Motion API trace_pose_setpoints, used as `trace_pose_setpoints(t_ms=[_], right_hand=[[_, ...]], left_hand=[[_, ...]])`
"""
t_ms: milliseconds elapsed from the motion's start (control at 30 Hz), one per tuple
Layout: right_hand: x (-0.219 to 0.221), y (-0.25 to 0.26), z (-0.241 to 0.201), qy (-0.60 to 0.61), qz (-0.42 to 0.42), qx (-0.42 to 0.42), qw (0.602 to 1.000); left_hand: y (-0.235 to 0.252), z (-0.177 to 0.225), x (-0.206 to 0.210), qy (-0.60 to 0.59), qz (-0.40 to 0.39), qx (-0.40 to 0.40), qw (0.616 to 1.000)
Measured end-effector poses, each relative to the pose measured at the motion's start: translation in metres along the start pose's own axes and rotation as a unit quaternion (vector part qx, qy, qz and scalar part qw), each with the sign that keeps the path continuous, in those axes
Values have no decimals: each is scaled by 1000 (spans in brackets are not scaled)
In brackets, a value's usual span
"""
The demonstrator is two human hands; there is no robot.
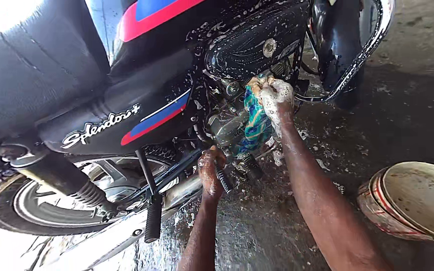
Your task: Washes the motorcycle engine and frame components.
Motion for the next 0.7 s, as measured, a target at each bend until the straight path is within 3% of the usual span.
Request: trace_pose_setpoints(t_ms=[133, 200, 300, 400, 433, 500, 600, 700], right_hand=[[6, -20, -44, 149, 94, -42, 983], [13, -30, -55, 163, 93, -73, 980], [50, -42, -42, 13, -47, -66, 997], [86, -60, -23, -193, -253, -81, 944], [91, -66, -27, -216, -288, -99, 928], [108, -66, -34, -264, -311, -143, 902], [126, -53, -33, -230, -353, -106, 901], [142, -34, -20, -229, -374, -141, 887]], left_hand=[[0, 3, -6, 18, -12, -40, 999], [0, 2, -7, 1, -1, -38, 999], [-3, -5, -7, -66, 28, -12, 997], [-5, -9, -4, -110, 42, -10, 993], [-4, -10, -4, -116, 41, -10, 992], [-1, -11, -4, -132, 41, -9, 990], [1, -15, -3, -157, 51, 0, 986], [4, -16, 2, -171, 61, 25, 983]])
Point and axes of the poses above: each hand's wrist, its own y-axis towards the middle knuckle, its own x-axis out of the palm, z = x × y, the point moved 5 cm from there along y, towards the middle knuckle, and after that the axes turned 12 degrees about z, right-handed, at the moved point
